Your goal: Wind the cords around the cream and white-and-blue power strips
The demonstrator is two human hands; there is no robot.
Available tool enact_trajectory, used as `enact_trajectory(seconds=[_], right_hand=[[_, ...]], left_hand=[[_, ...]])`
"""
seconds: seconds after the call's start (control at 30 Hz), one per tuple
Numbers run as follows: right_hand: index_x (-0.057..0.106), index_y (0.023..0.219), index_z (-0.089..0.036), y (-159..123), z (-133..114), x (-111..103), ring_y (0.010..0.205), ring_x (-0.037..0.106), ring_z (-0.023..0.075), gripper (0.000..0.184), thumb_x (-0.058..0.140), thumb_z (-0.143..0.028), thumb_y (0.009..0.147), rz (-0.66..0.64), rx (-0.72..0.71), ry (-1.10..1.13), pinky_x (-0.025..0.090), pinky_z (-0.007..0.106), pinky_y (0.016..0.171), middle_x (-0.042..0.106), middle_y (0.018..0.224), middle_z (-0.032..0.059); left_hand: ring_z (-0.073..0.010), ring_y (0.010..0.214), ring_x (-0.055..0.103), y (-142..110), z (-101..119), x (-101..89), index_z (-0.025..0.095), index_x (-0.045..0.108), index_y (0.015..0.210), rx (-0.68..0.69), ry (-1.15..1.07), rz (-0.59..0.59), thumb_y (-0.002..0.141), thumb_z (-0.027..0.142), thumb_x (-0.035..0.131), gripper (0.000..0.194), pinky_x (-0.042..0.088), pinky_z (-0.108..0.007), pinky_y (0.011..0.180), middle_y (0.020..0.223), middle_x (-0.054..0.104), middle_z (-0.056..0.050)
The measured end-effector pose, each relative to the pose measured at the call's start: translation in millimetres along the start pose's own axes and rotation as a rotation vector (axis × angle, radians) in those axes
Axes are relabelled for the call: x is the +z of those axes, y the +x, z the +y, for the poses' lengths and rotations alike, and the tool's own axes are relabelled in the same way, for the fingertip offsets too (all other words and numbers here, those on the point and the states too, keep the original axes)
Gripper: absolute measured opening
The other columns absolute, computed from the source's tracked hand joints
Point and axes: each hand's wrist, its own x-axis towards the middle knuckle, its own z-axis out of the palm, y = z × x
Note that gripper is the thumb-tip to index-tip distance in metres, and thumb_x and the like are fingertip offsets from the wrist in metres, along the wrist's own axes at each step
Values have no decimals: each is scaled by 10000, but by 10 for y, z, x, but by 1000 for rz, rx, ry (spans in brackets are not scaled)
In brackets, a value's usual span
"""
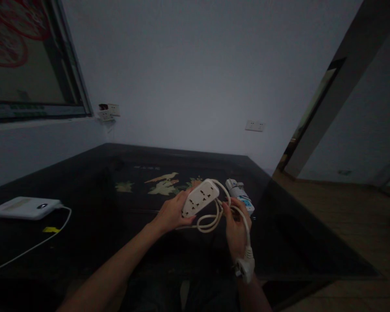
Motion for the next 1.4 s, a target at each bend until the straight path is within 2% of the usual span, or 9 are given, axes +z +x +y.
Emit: enact_trajectory(seconds=[0.23, 0.43, 0.6, 0.73, 0.93, 1.07, 1.2, 1.33, 1.4], right_hand=[[673, 922, -214, 57, 77, 11, 817, 616, 241, 174, 587, -342, 841, -110, -168, -122, 440, 379, 751, 700, 896, 60], [670, 994, -223, 118, 103, 34, 820, 624, 235, 185, 554, -298, 871, -190, -312, -263, 412, 360, 724, 705, 920, 62], [665, 1030, -232, 181, 79, 44, 828, 619, 236, 208, 537, -305, 884, -246, -368, -322, 403, 350, 714, 704, 941, 66], [659, 1059, -236, 242, 2, 38, 827, 611, 240, 231, 511, -314, 900, -288, -403, -376, 398, 348, 711, 699, 937, 67], [653, 1105, -229, 262, -92, 42, 824, 595, 242, 265, 469, -227, 915, -499, -548, -604, 367, 344, 697, 690, 897, 76], [642, 1118, -192, 144, -142, 136, 831, 587, 215, 260, 464, -182, 927, -536, -596, -664, 341, 321, 679, 690, 906, 77], [634, 1132, -188, 4, -191, 253, 826, 582, 202, 247, 490, -196, 931, -538, -588, -651, 334, 317, 683, 688, 890, 65], [624, 1149, -181, -47, -201, 353, 849, 590, 216, 261, 470, -224, 942, -577, -577, -675, 361, 325, 697, 689, 901, 79], [618, 1161, -178, -22, -201, 383, 876, 602, 227, 279, 439, -220, 951, -617, -551, -680, 390, 328, 714, 693, 933, 93]], left_hand=[[-316, 1148, 545, 12, -33, -26, 250, 223, 1439, -15, 48, -23, 718, 385, 677, 861, 456, -412, 926, 1332, 490, -129], [-315, 1120, 560, 6, -24, -42, 259, 214, 1447, -30, 117, -56, 730, 393, 669, 859, 465, -389, 900, 1314, 495, -125], [-334, 1087, 578, 4, -9, -62, 211, 229, 1440, -34, 175, -58, 742, 428, 650, 844, 483, -405, 864, 1295, 505, -145], [-330, 1064, 590, 5, -30, -72, 216, 217, 1445, -32, 194, -59, 749, 450, 641, 847, 492, -400, 836, 1279, 516, -141], [-316, 1075, 593, 4, -30, -49, 239, 258, 1431, -27, 204, -91, 731, 391, 666, 824, 490, -372, 837, 1267, 533, -125], [-312, 1079, 603, 12, 11, -8, 207, 324, 1369, -74, 96, -30, 711, 387, 679, 769, 496, -378, 844, 1264, 561, -124], [-308, 974, 647, 27, -5, 19, 183, 377, 1276, -190, -40, 64, 672, 420, 711, 730, 508, -388, 792, 1127, 640, -124], [-282, 921, 659, 44, -84, 14, 201, 324, 1309, -236, -186, 144, 655, 386, 733, 794, 508, -385, 773, 1097, 653, -109], [-280, 968, 647, 54, -127, 8, 218, 293, 1356, -217, -215, 159, 665, 352, 728, 827, 501, -386, 803, 1146, 636, -112]])
